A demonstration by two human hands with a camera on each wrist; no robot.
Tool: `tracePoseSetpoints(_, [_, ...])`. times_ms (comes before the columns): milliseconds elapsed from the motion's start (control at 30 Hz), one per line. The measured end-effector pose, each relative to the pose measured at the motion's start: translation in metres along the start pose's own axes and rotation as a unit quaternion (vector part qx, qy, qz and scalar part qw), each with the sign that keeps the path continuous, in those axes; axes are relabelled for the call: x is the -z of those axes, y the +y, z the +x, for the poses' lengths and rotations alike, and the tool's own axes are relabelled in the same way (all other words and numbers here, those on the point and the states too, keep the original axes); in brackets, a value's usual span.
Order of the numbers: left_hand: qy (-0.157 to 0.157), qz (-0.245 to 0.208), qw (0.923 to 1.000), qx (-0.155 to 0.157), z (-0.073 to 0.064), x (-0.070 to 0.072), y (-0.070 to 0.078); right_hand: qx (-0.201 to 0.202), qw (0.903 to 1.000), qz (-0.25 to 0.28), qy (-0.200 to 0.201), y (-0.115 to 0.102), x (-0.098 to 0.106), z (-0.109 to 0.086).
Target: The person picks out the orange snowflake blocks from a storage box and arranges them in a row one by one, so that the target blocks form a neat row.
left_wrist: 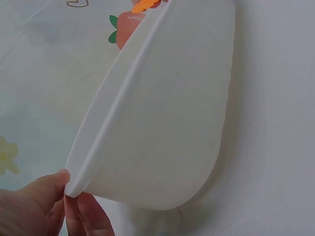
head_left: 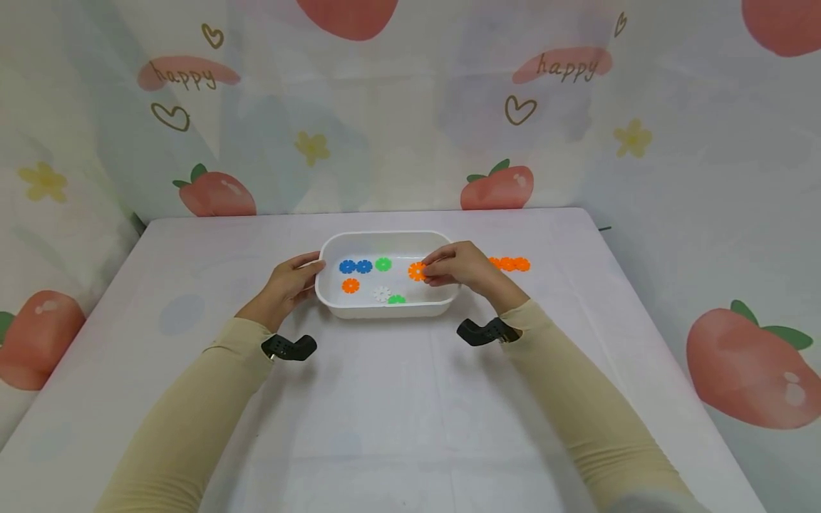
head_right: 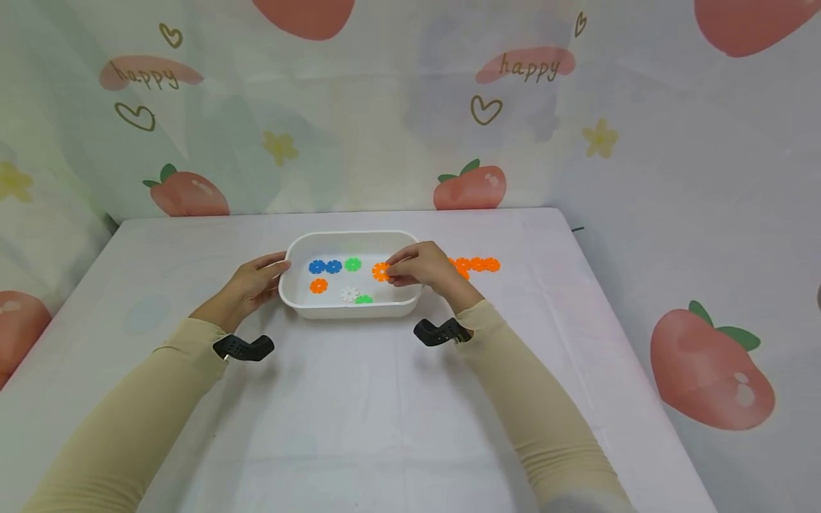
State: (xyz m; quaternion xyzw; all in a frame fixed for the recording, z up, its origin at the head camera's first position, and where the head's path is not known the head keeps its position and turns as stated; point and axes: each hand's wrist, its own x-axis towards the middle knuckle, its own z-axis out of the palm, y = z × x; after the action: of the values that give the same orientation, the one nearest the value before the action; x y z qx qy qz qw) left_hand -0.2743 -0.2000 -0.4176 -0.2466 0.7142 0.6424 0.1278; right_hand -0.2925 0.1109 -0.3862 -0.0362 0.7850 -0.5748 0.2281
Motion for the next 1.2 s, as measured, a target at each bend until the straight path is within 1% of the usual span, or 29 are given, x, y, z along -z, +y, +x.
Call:
tracePoseSetpoints(133, [-0.002,0.000,1.0000,0.000,0.000,0.000,0.000,-0.010,1.0000,0.001,0.000,0.000,0.004,-0.001])
tracePoseSetpoints(233, [-0.002,-0.001,1.0000,0.000,0.000,0.000,0.000,-0.016,0.9998,0.012,0.002,0.001,0.007,-0.003])
tracePoseSetpoints(433, [0.001,0.001,1.0000,0.001,-0.001,0.000,0.000,-0.010,0.9998,0.017,0.004,0.002,0.016,-0.007])
tracePoseSetpoints(667, [0.004,0.003,1.0000,0.002,0.001,0.000,0.000,-0.004,1.0000,0.000,0.005,0.006,0.028,-0.010])
tracePoseSetpoints(833, [0.002,0.000,1.0000,0.000,0.000,0.000,0.000,-0.001,0.9999,0.000,0.011,0.008,0.037,-0.014])
tracePoseSetpoints(1033, [0.001,0.004,1.0000,0.002,0.000,-0.001,-0.001,-0.005,0.9998,-0.014,0.010,0.013,0.050,-0.017])
tracePoseSetpoints(1200, [0.000,0.002,1.0000,0.001,0.000,0.000,-0.001,-0.011,0.9995,-0.026,0.010,0.014,0.057,-0.019])
